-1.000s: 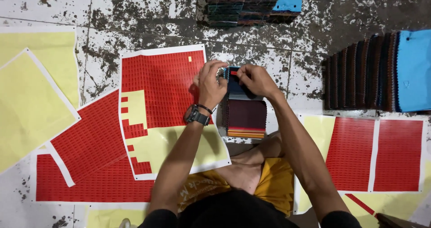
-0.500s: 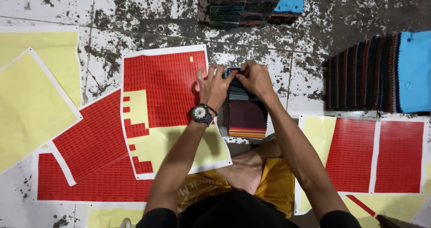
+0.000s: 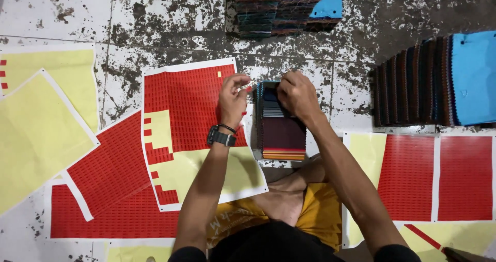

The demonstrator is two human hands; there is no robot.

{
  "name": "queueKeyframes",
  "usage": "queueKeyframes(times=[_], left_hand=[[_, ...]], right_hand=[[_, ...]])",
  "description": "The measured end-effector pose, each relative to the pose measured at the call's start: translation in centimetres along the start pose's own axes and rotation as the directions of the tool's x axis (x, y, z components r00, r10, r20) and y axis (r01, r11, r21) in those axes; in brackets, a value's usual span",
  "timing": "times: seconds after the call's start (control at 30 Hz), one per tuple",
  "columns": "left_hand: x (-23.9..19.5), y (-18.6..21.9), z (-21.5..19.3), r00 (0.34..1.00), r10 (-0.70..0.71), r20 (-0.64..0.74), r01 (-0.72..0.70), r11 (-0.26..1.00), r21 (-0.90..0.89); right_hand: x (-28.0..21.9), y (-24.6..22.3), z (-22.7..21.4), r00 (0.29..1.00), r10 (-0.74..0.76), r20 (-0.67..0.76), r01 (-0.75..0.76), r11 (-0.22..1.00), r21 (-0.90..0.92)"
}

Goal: The person sits on the floor and assembles notebooks by peeling small adhesive strips from red and yellow sheets and applying them to the spine of stacked paper. They handle multiple colored paper stacks and adhesive sheets, then place the finished notebooks into a pile.

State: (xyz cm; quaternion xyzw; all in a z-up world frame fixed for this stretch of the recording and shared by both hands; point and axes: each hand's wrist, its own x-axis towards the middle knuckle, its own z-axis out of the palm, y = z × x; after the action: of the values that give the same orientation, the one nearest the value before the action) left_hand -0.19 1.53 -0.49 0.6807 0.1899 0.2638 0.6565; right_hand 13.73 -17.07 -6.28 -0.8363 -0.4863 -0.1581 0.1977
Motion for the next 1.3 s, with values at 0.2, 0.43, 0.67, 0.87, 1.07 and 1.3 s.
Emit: queueKeyframes(times=[0.2, 0.43, 0.67, 0.87, 1.07, 1.3], left_hand=[[1.0, -2.7, 2.0, 0.981, -0.151, 0.12, 0.183, 0.926, -0.329], [0.8, 1.2, 2.5, 0.965, -0.089, 0.247, 0.134, 0.976, -0.169], [1.2, 0.1, 1.8, 0.966, 0.116, 0.231, -0.145, 0.983, 0.11], [0.5, -2.6, 0.2, 0.927, 0.213, 0.31, -0.354, 0.771, 0.529], [-0.4, -5.3, 0.9, 0.864, 0.286, 0.415, -0.504, 0.496, 0.707], [-0.8, -7.1, 1.8, 0.832, 0.294, 0.471, -0.544, 0.265, 0.796]], right_hand=[[4.6, -4.7, -10.3, 0.899, 0.176, 0.4, -0.402, 0.695, 0.596], [4.3, -3.8, -9.0, 0.835, 0.165, 0.524, -0.52, 0.547, 0.656], [2.9, -2.1, -5.4, 0.801, 0.248, 0.545, -0.565, 0.615, 0.551], [3.4, -1.9, -3.8, 0.788, 0.314, 0.529, -0.585, 0.648, 0.488], [2.7, -0.7, -1.3, 0.755, 0.328, 0.567, -0.58, 0.738, 0.346], [2.9, -1.6, -0.6, 0.69, 0.424, 0.586, -0.64, 0.736, 0.22]])
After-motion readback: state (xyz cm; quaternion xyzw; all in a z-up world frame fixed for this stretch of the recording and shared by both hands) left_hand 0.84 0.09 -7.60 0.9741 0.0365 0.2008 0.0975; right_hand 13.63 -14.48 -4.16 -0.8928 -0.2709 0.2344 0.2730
